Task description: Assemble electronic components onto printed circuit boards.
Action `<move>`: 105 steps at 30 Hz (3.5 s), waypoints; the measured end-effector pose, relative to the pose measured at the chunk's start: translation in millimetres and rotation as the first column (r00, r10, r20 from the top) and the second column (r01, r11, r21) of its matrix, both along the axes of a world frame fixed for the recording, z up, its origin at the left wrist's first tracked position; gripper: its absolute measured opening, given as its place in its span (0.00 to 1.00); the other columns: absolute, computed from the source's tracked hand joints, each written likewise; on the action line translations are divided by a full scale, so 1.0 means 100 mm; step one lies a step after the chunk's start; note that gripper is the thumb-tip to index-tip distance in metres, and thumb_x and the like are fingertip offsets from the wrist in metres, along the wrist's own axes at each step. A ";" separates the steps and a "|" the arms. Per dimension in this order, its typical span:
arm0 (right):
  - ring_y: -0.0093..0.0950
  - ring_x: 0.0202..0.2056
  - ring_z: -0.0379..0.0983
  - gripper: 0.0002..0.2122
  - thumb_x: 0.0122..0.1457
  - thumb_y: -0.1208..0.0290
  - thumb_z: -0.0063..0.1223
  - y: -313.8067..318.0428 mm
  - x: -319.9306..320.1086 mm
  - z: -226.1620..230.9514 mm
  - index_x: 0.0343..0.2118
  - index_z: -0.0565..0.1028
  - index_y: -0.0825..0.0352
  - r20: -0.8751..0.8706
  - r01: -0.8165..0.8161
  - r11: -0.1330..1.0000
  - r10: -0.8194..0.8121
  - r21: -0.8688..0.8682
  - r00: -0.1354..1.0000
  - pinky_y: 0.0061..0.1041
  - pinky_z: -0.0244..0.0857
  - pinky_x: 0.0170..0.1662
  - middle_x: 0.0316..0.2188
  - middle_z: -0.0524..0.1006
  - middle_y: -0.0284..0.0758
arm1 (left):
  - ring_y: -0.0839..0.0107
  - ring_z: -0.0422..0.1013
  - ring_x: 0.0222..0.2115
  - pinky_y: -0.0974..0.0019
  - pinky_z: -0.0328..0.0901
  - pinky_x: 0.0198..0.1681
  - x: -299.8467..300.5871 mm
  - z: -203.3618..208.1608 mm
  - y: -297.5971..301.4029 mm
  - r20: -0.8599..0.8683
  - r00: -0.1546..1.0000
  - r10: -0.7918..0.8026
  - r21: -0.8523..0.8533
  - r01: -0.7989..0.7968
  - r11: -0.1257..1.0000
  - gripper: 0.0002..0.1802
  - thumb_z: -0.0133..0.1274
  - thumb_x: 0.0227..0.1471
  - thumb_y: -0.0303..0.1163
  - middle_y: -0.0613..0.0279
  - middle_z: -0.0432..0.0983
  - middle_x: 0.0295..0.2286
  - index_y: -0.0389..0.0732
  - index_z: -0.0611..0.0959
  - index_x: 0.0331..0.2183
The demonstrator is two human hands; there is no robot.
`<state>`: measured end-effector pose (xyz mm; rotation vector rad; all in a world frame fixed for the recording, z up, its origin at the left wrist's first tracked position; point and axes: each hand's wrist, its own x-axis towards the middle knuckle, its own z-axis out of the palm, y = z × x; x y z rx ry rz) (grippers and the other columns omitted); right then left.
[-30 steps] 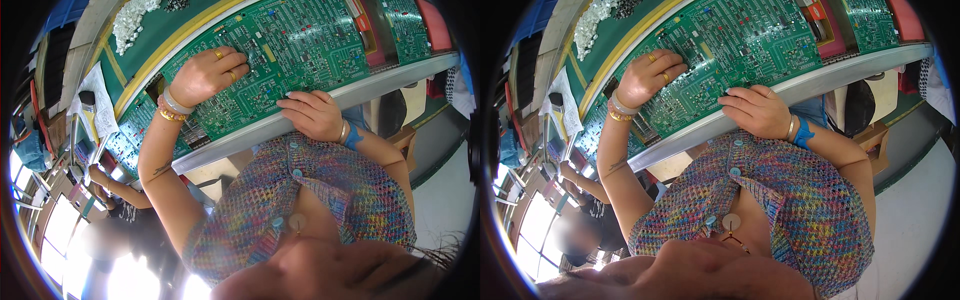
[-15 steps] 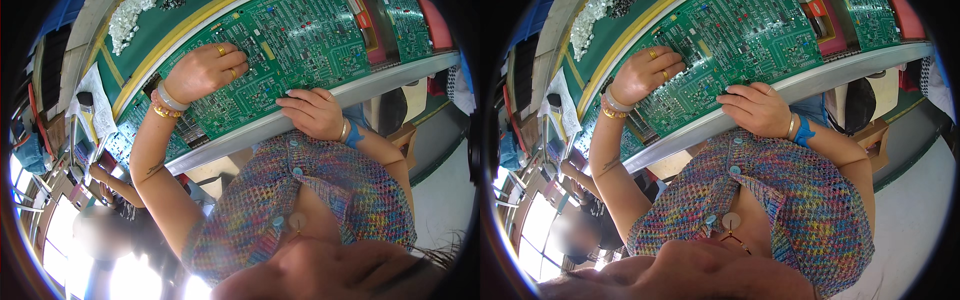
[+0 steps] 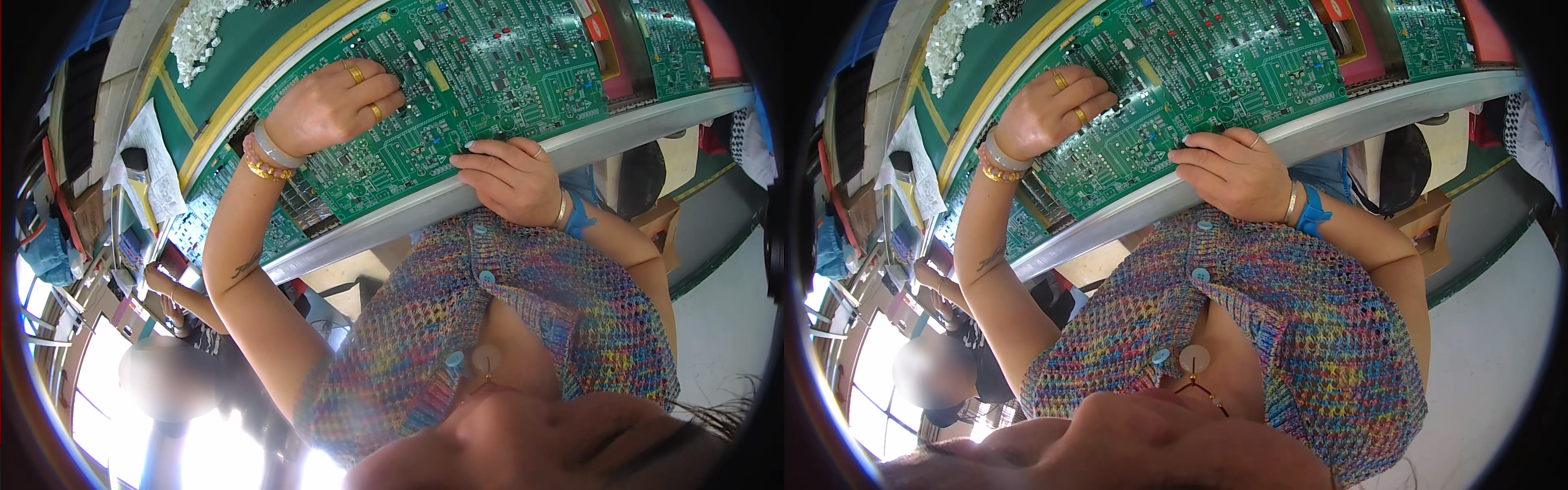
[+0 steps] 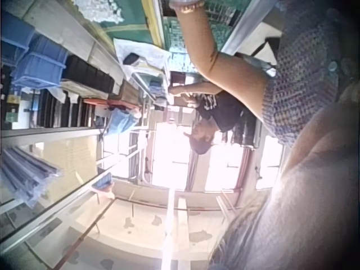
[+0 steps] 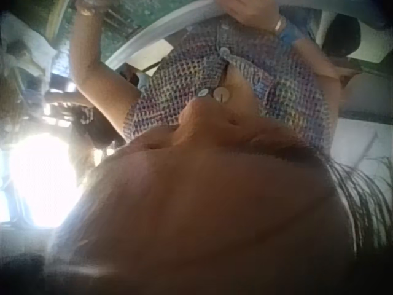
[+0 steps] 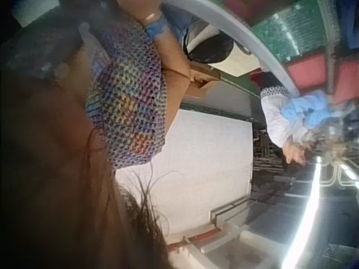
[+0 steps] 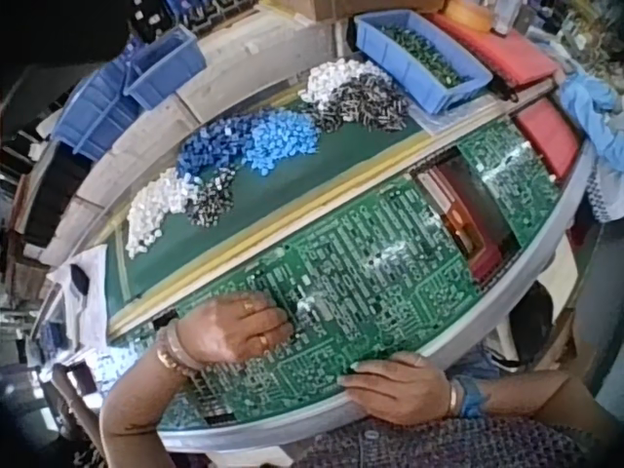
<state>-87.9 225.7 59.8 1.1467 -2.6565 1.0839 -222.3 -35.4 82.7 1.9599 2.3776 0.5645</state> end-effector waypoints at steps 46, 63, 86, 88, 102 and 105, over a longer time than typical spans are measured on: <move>0.25 0.45 0.71 0.08 0.46 0.73 0.55 -0.02 0.03 -0.01 0.32 0.76 0.62 0.028 0.016 0.999 -0.014 -0.045 0.999 0.27 0.61 0.42 0.41 0.76 0.27 | 0.70 0.73 0.33 0.71 0.71 0.35 -0.01 0.04 -0.01 -0.104 0.991 -0.083 0.005 0.084 0.996 0.12 0.56 0.32 0.26 0.66 0.73 0.31 0.40 0.81 0.28; 0.25 0.44 0.70 0.08 0.46 0.73 0.55 -0.02 0.01 -0.01 0.32 0.76 0.62 0.046 0.020 0.999 -0.018 -0.045 0.999 0.27 0.62 0.42 0.41 0.76 0.26 | 0.64 0.73 0.33 0.67 0.71 0.34 0.00 0.02 -0.06 -0.092 0.989 -0.115 0.008 0.116 0.993 0.21 0.53 0.27 0.26 0.57 0.74 0.31 0.32 0.81 0.31; 0.25 0.44 0.70 0.09 0.45 0.73 0.55 0.01 0.00 0.00 0.32 0.75 0.62 0.054 0.023 0.998 -0.020 -0.057 0.998 0.27 0.62 0.41 0.41 0.76 0.27 | 0.63 0.72 0.34 0.67 0.71 0.36 -0.10 0.07 0.04 0.046 0.989 -0.141 -0.060 0.143 0.988 0.18 0.53 0.30 0.27 0.58 0.74 0.34 0.34 0.81 0.31; 0.25 0.44 0.70 0.09 0.45 0.74 0.55 0.01 0.00 -0.01 0.32 0.75 0.62 0.040 0.017 0.998 -0.014 -0.062 0.999 0.27 0.62 0.40 0.41 0.76 0.27 | 0.63 0.72 0.34 0.66 0.70 0.36 -0.11 0.08 0.06 0.059 0.987 -0.149 -0.073 0.153 0.986 0.18 0.53 0.30 0.27 0.58 0.74 0.34 0.34 0.81 0.31; 0.26 0.43 0.71 0.09 0.45 0.74 0.55 0.03 0.02 -0.03 0.32 0.75 0.63 0.032 0.032 0.996 -0.029 -0.081 0.999 0.26 0.62 0.39 0.40 0.76 0.28 | 0.70 0.72 0.34 0.71 0.71 0.33 -0.03 0.08 0.07 0.020 0.997 -0.077 -0.029 0.077 0.997 0.13 0.56 0.32 0.26 0.66 0.74 0.34 0.40 0.82 0.28; 0.26 0.43 0.71 0.09 0.45 0.73 0.55 0.02 0.01 -0.04 0.32 0.75 0.63 0.030 0.034 0.996 -0.032 -0.080 0.999 0.26 0.62 0.39 0.40 0.76 0.28 | 0.62 0.72 0.34 0.66 0.70 0.36 -0.05 0.08 0.06 0.070 0.990 -0.125 -0.051 0.128 0.990 0.22 0.51 0.27 0.27 0.57 0.74 0.33 0.34 0.81 0.32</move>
